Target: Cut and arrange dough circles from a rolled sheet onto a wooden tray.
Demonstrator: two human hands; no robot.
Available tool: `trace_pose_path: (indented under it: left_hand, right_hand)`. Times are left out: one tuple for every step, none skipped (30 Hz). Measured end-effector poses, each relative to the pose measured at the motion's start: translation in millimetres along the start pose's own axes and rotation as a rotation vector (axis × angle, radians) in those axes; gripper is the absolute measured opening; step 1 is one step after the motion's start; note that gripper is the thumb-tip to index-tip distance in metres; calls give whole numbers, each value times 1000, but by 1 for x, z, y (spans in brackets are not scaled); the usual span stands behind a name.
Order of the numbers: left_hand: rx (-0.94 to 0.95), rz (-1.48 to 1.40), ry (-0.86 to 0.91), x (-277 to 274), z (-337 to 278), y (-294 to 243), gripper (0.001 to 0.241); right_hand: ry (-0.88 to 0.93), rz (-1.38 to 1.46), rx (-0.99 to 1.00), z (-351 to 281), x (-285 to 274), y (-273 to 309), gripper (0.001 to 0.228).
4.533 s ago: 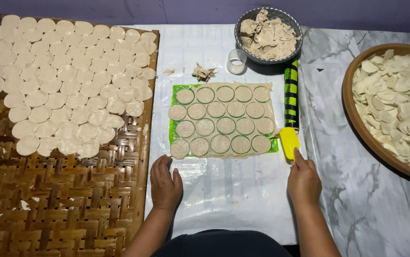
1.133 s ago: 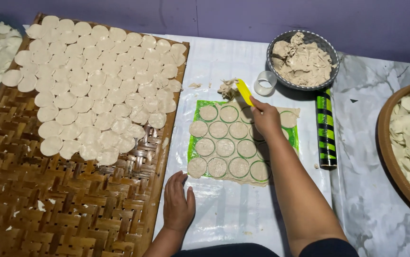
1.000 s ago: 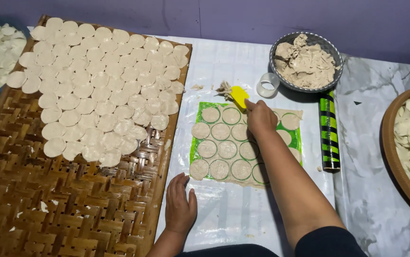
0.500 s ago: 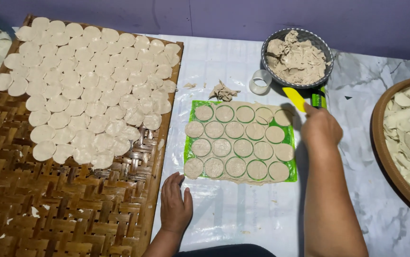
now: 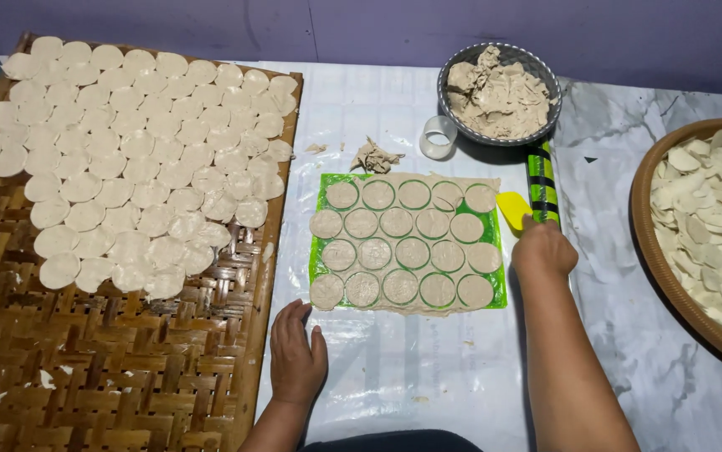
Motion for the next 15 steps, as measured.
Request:
trace_pose_path:
  left_hand:
    - [-1, 1, -3, -1, 0, -1, 43]
    - [3, 5, 7, 0, 0, -1, 43]
    - [4, 10, 17, 0, 0, -1, 43]
    - [1, 13, 15, -1, 1, -1, 43]
    - [-2, 7, 16, -2, 1, -2, 42]
    - [-6, 1, 17, -2, 1, -2, 41]
    - [-7, 1, 16, -3, 1, -2, 41]
    - [-4, 5, 10, -3, 2, -2, 41]
    - [-3, 8, 6, -3, 2, -3, 42]
    - [-5, 7, 5, -2, 2, -2, 42]
    - [-12, -6, 6, -1, 2, -1, 41]
    - [-19, -19, 8, 0, 2, 1, 40]
    - [-20, -19, 8, -1, 2, 0, 40]
    - [-18, -13, 7, -1, 1, 0, 40]
    - [-15, -7, 7, -2, 2, -1, 40]
  right_hand:
    - [-1, 2, -3, 6, 3, 1, 35]
    - [-28, 2, -19, 12, 4, 4, 35]
    - [-55, 1, -37, 17, 6, 8, 37]
    - [-54, 3, -42, 22, 10, 8, 37]
    - [-99, 41, -72, 26, 10, 10, 37]
    - [-144, 80, -103, 31, 10, 12, 37]
    - [-145, 80, -104, 28, 4, 16, 37]
    - [-152, 139, -130, 25, -3, 21, 35]
    - [-158, 196, -156, 22, -10, 26, 34]
    - [-159, 195, -158, 21, -18, 27, 34]
    - [-141, 222, -148, 19, -25, 28, 36]
    - [-124, 248, -138, 17, -32, 29, 38]
    - [-123, 247, -140, 24, -26, 20, 38]
    - [-127, 212, -132, 30, -19, 11, 36]
    - [-130, 177, -123, 37, -14, 1, 34]
Point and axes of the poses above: each hand's wrist, its own z-axis towards the middle knuckle, its own x-axis out of the palm, y = z × x, the point moved 7 cm from there along z, towards the middle knuckle, and after that the axes turned 9 degrees about z, right-handed, at the moved point
